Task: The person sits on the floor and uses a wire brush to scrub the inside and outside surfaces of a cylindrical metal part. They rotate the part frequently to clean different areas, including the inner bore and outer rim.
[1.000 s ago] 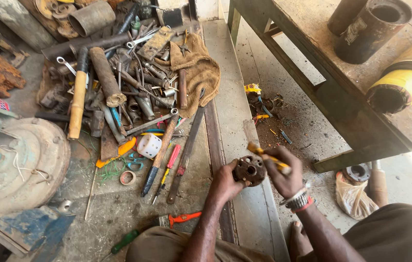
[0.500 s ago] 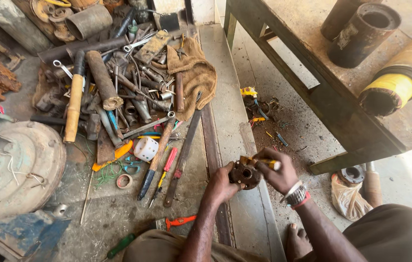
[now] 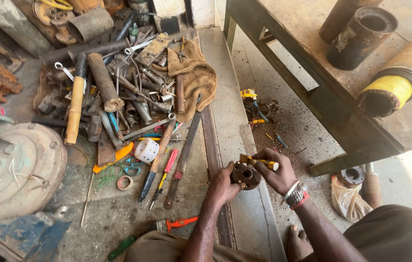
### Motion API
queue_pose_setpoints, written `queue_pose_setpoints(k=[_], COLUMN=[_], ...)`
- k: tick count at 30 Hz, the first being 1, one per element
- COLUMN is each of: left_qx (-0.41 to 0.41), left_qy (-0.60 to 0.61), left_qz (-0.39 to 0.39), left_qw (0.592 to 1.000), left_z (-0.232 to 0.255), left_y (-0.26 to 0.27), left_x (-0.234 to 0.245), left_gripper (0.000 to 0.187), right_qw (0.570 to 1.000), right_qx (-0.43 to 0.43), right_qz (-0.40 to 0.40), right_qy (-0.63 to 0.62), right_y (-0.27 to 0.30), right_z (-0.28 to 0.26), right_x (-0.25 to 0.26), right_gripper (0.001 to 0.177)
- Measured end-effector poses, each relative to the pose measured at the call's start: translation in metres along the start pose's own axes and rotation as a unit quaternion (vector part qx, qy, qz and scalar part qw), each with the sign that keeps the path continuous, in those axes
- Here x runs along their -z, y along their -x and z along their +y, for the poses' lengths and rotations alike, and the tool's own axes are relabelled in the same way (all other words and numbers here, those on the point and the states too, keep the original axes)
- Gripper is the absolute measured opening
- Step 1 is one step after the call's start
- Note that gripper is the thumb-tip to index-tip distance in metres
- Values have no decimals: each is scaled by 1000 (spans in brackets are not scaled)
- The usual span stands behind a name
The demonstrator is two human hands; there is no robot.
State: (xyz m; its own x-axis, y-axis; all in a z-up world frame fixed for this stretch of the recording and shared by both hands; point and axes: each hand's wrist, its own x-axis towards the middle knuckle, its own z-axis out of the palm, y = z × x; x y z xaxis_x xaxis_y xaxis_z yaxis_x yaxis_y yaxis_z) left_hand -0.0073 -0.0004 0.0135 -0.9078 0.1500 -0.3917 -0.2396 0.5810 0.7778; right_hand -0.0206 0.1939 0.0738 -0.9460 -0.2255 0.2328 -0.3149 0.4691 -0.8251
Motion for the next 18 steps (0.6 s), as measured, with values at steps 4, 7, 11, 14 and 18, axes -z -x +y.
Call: queue_pose_setpoints(k=[4,7,11,14,18], left_qx=[4,-1,0,-17,-48], left_qy=[-36,-47,-57,-54,-72], left_qz=[-2,0,1,8,38], left_qw=[999,999,998,998,996], left_z=[-2,0,-3,-2,-7], left_y=[1,0,0,-2,-2], left_x=[0,-4,-5,-5,-6], left_gripper=[96,96,96,95,94], right_qw=[994,997,997,995,979], right_qx=[-90,-70,-76,-95,-118], right_qz=[52,-5,28,-2,102], right_qy=[-23,26,-19,6,-133], right_y=[0,1,5,4,5], right_z=[-1,1,5,8,8], right_x=[0,8,11,15,10], right_gripper=[16,13,12,12,16])
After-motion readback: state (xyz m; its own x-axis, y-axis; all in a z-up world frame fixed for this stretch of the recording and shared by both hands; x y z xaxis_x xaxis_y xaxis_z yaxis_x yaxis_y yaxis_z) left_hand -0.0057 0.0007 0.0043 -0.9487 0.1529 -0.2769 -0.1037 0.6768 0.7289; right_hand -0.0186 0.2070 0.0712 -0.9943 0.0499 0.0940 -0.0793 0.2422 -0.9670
